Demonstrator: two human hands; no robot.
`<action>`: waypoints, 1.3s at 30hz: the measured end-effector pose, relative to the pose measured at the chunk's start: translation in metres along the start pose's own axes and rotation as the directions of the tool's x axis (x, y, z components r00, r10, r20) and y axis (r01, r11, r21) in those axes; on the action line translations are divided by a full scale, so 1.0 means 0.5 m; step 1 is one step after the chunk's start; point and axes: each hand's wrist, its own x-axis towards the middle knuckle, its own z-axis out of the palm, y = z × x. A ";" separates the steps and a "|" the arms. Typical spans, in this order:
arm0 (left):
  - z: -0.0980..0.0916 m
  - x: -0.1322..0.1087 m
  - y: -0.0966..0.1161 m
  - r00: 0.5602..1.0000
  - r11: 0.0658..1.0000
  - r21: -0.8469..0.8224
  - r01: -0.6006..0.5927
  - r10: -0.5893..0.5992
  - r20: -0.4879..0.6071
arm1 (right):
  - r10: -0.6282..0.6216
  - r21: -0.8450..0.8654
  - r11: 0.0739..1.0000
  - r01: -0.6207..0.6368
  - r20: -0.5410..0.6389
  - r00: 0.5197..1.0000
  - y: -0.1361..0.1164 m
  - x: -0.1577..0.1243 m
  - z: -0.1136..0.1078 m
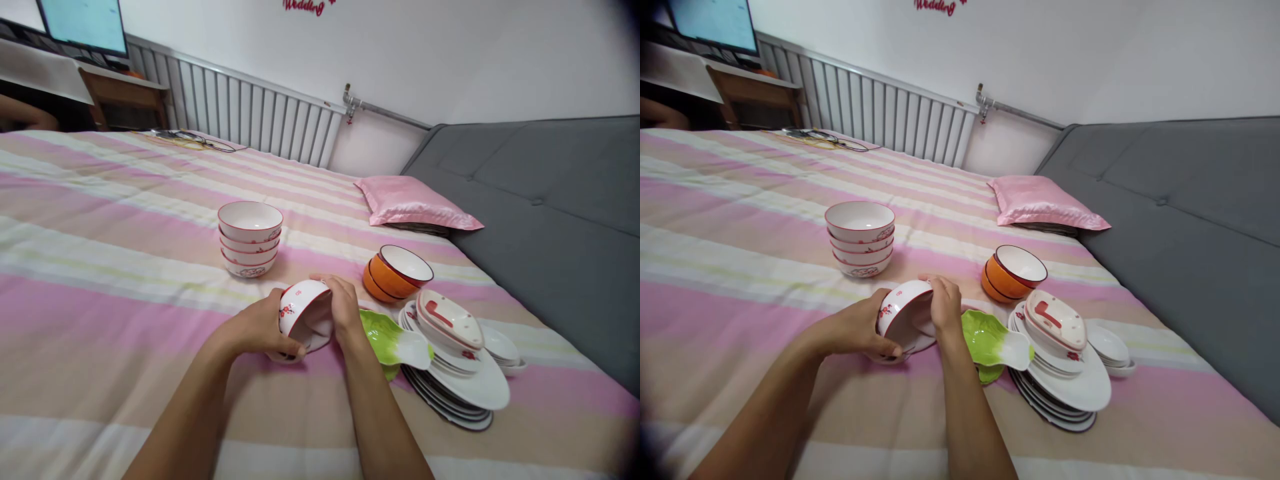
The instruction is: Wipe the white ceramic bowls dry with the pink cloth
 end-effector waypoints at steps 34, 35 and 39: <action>0.003 0.003 0.035 0.981 0.990 0.143 0.012 0.016 -0.196 | 0.041 -0.005 0.999 -0.041 0.030 0.999 -0.010 -0.006 0.001; 0.002 0.002 0.033 0.983 0.993 0.118 -0.004 0.026 -0.184 | 0.060 0.011 0.998 -0.060 0.019 0.998 -0.009 -0.006 0.000; -0.003 -0.002 0.012 0.991 0.992 -0.040 -0.121 0.118 -0.070 | 0.108 0.054 0.993 -0.107 -0.008 0.994 -0.012 -0.005 -0.002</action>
